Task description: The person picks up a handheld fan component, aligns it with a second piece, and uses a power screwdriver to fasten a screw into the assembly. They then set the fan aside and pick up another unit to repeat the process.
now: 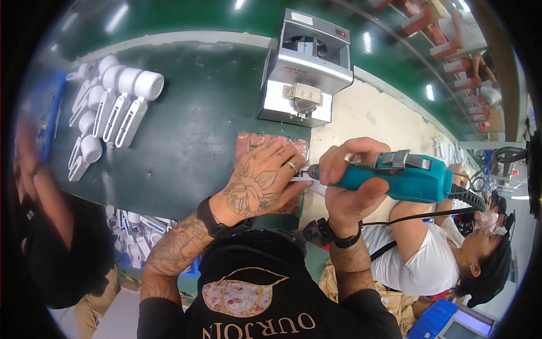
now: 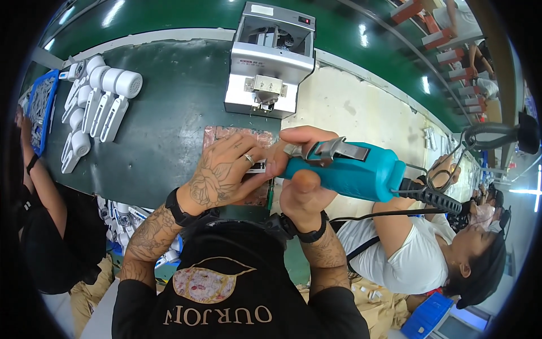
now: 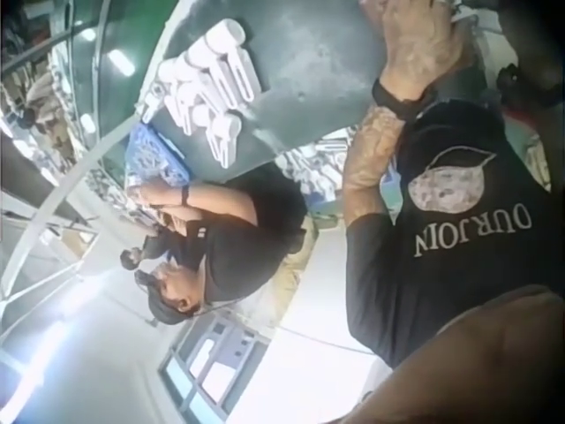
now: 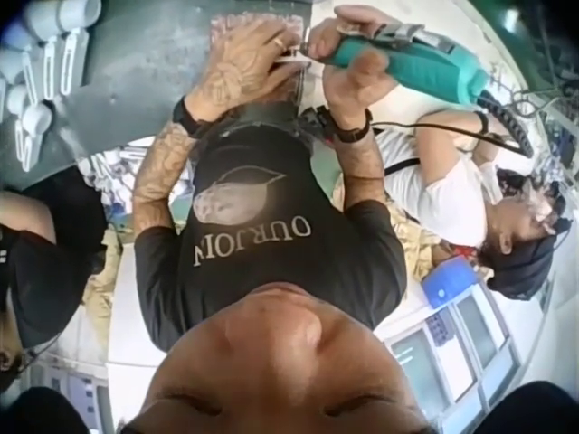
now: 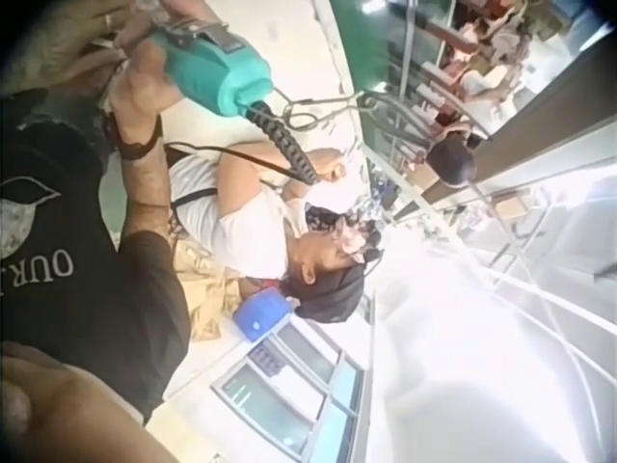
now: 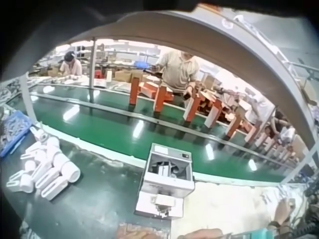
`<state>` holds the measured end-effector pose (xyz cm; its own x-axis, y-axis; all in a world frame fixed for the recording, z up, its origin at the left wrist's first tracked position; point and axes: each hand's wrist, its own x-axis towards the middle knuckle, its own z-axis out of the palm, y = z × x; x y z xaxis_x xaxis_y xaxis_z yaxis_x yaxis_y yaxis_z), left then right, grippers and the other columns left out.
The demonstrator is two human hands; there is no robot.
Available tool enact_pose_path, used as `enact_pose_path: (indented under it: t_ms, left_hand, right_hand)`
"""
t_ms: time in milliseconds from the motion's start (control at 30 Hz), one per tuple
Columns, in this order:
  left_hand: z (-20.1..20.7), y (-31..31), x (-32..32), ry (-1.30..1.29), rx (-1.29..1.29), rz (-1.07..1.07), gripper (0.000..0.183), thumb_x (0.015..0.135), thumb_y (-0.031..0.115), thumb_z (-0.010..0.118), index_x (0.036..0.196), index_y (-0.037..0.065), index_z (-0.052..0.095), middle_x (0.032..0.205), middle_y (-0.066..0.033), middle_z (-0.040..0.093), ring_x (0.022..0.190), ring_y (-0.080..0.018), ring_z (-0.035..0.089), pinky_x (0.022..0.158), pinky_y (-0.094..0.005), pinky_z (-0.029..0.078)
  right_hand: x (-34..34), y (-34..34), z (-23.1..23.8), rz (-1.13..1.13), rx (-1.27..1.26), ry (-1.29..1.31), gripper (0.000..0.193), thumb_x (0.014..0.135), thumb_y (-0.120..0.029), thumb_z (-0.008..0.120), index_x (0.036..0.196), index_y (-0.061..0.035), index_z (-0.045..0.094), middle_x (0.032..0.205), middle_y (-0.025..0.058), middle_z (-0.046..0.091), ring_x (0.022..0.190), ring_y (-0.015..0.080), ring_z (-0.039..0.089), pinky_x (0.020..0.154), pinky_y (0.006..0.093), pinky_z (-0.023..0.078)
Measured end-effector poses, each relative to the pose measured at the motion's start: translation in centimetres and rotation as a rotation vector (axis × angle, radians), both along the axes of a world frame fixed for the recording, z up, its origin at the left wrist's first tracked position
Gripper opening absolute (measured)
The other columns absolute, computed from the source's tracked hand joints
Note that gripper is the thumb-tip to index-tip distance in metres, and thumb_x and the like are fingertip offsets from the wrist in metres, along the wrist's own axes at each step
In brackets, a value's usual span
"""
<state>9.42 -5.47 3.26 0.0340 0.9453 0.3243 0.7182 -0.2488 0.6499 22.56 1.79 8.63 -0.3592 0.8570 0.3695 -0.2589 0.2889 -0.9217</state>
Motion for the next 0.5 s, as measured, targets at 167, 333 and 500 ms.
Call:
enact_pose_path:
  t_ms: [167,333,500]
  left_hand:
    - [-0.6,-0.1,0.08,-0.016,0.016,0.013,0.03,0.086,0.029,0.071,0.103,0.006,0.064,0.103,-0.0096,0.063,0.104,-0.0306,0.061,0.093,-0.0399,0.05]
    - [-0.43,-0.01,0.13,0.067,0.062,-0.002,0.027,0.086,0.028,0.071,0.1,0.006,0.063,0.101,-0.0098,0.063,0.103,-0.0305,0.062,0.095,-0.04,0.05]
    - [-0.9,0.42,-0.22,-0.049,0.105,-0.046,0.027,0.085,0.026,0.073,0.099,0.005,0.062,0.1,-0.0108,0.062,0.1,-0.0326,0.061,0.097,-0.043,0.049]
  right_hand:
    - [-0.06,-0.02,0.02,0.021,0.028,0.004,0.076,0.091,-0.072,0.051,0.112,0.0007,0.05,0.061,0.0027,0.046,0.049,0.0139,0.046,0.048,0.0292,0.04]
    - [0.3,0.55,-0.34,0.079,0.061,0.004,0.076,0.092,-0.071,0.05,0.114,0.0012,0.049,0.061,0.0026,0.047,0.048,0.0138,0.045,0.046,0.0287,0.039]
    - [0.44,0.95,-0.61,0.097,0.083,0.006,0.076,0.092,-0.072,0.05,0.115,0.0013,0.049,0.061,0.0025,0.047,0.047,0.0131,0.045,0.045,0.0279,0.039]
